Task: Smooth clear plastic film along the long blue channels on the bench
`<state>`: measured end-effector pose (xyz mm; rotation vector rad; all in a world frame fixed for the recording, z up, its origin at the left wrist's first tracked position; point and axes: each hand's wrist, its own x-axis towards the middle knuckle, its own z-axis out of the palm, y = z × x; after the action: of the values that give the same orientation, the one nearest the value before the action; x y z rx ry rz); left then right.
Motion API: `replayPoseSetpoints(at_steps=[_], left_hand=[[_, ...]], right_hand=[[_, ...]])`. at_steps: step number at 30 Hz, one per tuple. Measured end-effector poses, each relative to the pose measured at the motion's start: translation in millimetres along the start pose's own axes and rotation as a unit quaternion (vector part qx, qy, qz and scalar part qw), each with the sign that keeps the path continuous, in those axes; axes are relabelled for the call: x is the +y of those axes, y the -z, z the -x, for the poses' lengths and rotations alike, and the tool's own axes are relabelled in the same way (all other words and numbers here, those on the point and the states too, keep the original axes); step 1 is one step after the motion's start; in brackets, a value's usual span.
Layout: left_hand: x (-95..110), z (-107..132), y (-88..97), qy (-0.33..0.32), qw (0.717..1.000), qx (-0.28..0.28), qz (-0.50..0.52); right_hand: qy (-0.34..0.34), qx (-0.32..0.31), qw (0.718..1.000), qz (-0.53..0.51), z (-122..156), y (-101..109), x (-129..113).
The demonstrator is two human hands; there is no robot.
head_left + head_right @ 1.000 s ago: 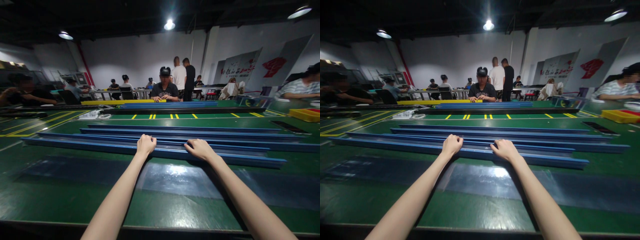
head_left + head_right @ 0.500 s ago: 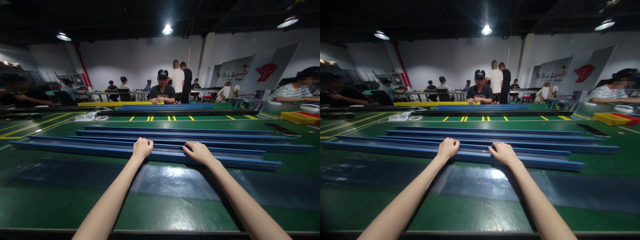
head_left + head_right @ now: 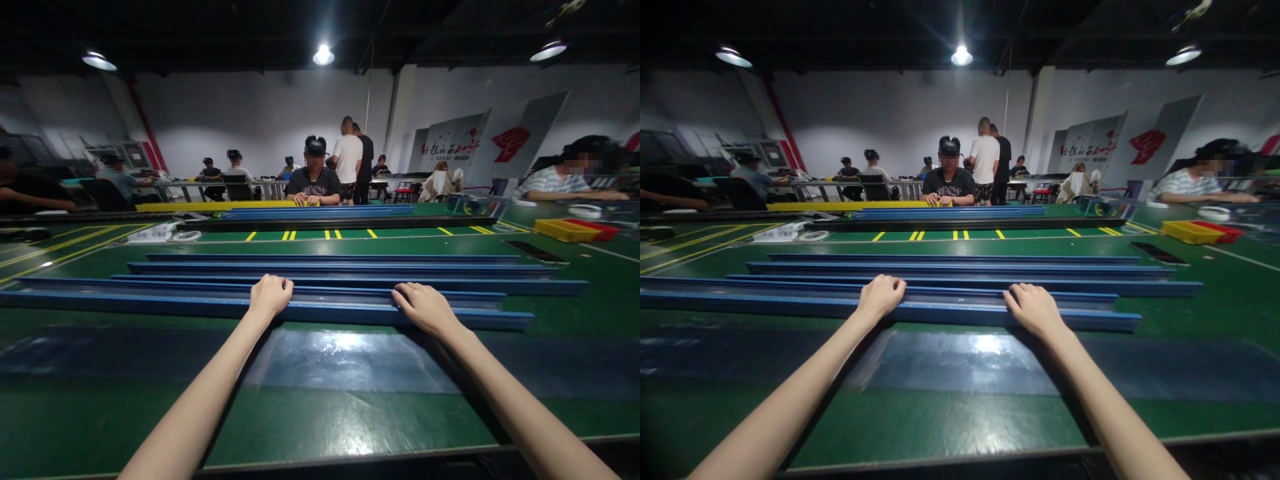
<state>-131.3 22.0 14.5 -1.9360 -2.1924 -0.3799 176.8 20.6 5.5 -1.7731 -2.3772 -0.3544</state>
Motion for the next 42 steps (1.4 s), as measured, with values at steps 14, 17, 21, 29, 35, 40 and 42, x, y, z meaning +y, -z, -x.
replayPoseSetpoints(at_steps=[14, 17, 21, 29, 35, 40, 42], left_hand=[[19.7, 3.8, 5.4, -0.102, 0.995, 0.007, 0.000], [46.9, 6.4, 4.5, -0.151, 0.988, 0.006, 0.016], [80.9, 9.9, -0.9, -0.215, 0.976, 0.006, 0.035], [88.9, 10.1, -13.3, -0.240, 0.969, 0.007, 0.050], [88.3, 8.9, -13.9, -0.241, 0.969, 0.018, 0.058], [81.9, 7.9, -12.3, -0.234, 0.971, 0.017, 0.048], [74.9, 7.2, -11.6, -0.229, 0.972, 0.020, 0.041]], right_hand=[[0.017, 0.013, 0.999, 0.033, -5.8, -0.3, -21.0], [0.023, 0.016, 0.999, 0.028, -9.5, 0.3, -33.8], [0.031, 0.030, 0.999, 0.019, -14.9, -0.2, -56.8], [0.047, 0.027, 0.999, 0.006, -18.2, 1.6, -73.4], [0.089, -0.002, 0.996, -0.026, -15.2, 7.0, -56.3], [0.057, -0.002, 0.998, -0.021, -8.2, 5.9, -27.5], [0.033, -0.014, 0.999, -0.010, -5.1, 4.9, -15.4]])
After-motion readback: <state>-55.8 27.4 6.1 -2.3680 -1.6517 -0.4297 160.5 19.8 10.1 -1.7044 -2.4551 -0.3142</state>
